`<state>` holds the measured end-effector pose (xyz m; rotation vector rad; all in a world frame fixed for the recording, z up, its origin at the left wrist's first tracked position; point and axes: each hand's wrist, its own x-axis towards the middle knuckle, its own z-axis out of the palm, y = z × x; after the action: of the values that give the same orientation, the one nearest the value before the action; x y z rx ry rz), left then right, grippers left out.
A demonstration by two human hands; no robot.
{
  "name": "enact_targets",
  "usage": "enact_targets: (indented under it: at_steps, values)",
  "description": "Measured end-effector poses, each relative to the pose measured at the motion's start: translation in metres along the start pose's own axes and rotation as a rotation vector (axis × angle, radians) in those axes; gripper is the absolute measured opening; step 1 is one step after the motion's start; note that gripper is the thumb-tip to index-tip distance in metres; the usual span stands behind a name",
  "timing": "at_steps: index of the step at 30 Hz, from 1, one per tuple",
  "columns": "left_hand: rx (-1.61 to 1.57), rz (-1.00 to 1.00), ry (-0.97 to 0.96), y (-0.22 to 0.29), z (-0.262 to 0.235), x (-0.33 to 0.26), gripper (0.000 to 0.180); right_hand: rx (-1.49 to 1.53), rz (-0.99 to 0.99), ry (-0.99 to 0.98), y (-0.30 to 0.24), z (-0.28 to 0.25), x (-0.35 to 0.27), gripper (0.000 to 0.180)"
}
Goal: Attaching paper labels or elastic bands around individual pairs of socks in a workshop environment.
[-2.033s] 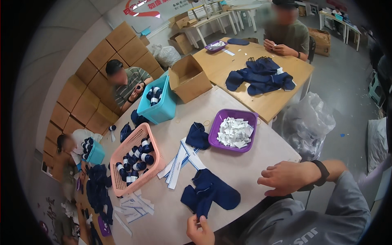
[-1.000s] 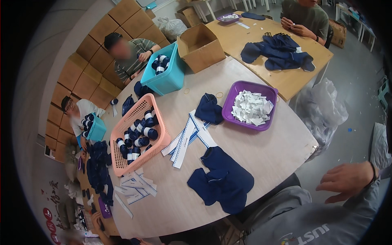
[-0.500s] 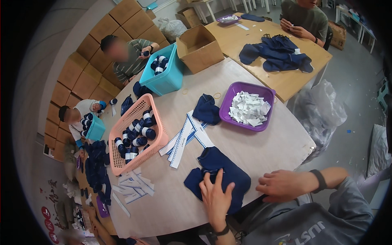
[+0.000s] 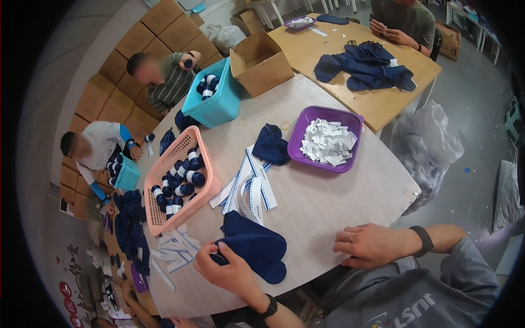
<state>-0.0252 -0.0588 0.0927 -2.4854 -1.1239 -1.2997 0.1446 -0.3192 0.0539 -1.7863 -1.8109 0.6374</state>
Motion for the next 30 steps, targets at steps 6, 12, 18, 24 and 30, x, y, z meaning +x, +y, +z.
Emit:
enact_targets:
  at_steps: [6, 12, 18, 24, 30]
  values:
    - [-0.405, -0.146, 0.176, 0.035, -0.05, 0.012, 0.02, 0.089, 0.07, 0.055, -0.013, -0.013, 0.002, 0.041]
    - [-0.977, -0.25, -0.487, 0.094, -0.047, -0.028, 0.02, 0.156, -0.019, 0.711, -0.025, -0.009, 0.02, 0.056]
    - [-0.968, -0.354, -0.611, 0.072, -0.057, -0.04, 0.022, 0.421, 0.253, -0.028, -0.005, -0.02, 0.007, 0.027]
    - [-0.909, -0.573, -0.606, 0.026, -0.05, -0.07, 0.031, 0.296, 0.349, 0.288, 0.023, -0.055, 0.012, 0.045]
    - [-0.453, 0.029, -0.598, 0.033, -0.036, -0.111, 0.04, -0.138, 0.232, 0.855, 0.023, -0.018, 0.025, 0.052]
